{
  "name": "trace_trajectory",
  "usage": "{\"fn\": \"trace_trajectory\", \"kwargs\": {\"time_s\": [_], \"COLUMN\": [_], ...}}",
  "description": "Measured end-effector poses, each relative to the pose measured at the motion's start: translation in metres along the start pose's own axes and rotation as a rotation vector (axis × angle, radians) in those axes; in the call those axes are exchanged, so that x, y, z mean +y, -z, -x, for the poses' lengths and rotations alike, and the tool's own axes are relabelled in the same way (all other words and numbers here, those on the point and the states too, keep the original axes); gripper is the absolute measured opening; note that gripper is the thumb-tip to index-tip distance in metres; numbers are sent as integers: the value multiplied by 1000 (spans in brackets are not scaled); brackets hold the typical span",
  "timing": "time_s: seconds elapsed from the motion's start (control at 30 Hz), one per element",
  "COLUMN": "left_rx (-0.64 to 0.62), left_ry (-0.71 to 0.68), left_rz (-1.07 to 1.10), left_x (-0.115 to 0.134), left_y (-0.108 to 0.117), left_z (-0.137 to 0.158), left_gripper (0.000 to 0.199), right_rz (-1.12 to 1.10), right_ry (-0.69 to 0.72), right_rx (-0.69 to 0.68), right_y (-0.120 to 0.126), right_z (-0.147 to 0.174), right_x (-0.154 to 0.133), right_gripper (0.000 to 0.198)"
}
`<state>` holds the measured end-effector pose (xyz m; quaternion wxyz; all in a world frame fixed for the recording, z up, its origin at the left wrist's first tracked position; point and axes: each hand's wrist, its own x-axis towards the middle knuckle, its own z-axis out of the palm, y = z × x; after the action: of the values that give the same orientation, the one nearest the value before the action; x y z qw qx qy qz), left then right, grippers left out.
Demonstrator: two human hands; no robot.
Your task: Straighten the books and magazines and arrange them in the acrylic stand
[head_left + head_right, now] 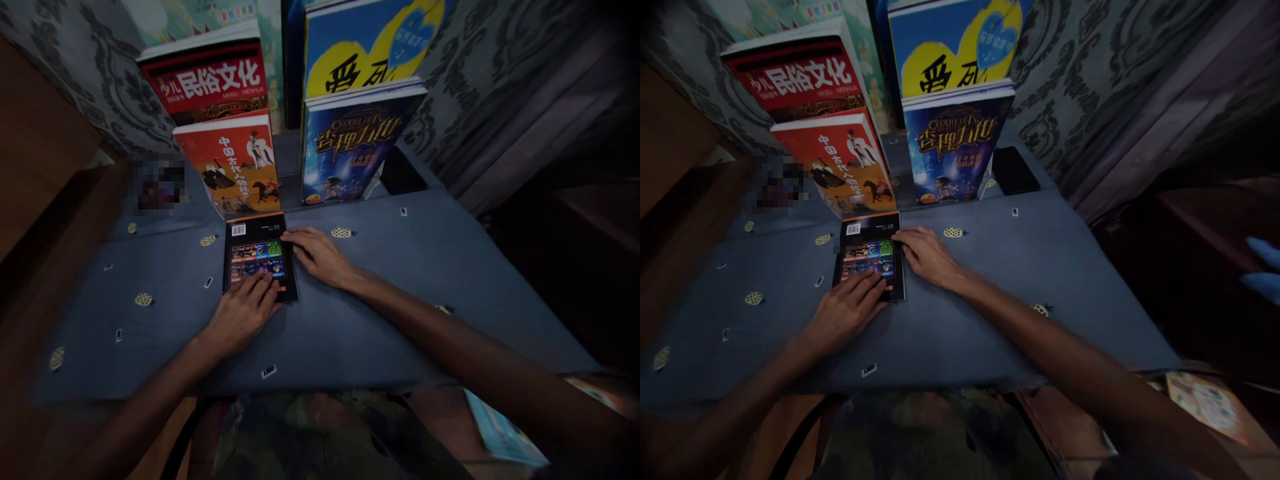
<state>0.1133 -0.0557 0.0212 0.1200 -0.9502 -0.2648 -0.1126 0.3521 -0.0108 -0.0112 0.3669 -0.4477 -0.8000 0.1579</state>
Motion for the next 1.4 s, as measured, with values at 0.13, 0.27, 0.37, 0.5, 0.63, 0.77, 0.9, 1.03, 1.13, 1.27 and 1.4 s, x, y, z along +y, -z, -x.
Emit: {"fn": "trace_trajectory", "kwargs": {"time_s": [0.13, 0.27, 0.37, 0.5, 0.63, 0.77, 0.9, 1.03, 1.13, 1.27, 1.4], "left_rx": [45, 38, 42, 60, 51, 0, -76, -157, -160, -133, -121], "left_ry": [-43, -52, -35, -20, 9, 29, 32, 60, 85, 124, 167], "left_rz": [-31, -34, -15, 27, 18, 37, 50, 79, 101, 106, 123], "left_x": [0, 0, -1, 1, 4, 2, -8, -25, -41, -59, -71], "left_y": [-3, -1, 1, 0, -1, 5, 9, 0, -14, -32, -43], "left_z": [3, 2, 0, 0, 0, -4, -18, -45, -70, -100, -115], "left_gripper": [31, 32, 31, 30, 30, 33, 33, 35, 36, 36, 36], "right_rz": [-90, -192, -249, -262, -236, -180, -134, -98, -85, -62, -26], "right_ry": [-17, -62, -89, -112, -63, 100, 189, 223, 234, 243, 262], "right_rx": [10, -11, -30, -32, -24, -4, 5, -9, -21, -45, -71], "right_y": [7, 13, 16, 16, 14, 14, 15, 17, 17, 16, 17], "right_z": [18, 31, 37, 39, 40, 39, 38, 37, 37, 38, 38], "right_x": [-19, -33, -39, -41, -42, -44, -47, -49, -49, -48, -46], "right_gripper": [37, 33, 31, 28, 27, 25, 22, 19, 17, 16, 15]}}
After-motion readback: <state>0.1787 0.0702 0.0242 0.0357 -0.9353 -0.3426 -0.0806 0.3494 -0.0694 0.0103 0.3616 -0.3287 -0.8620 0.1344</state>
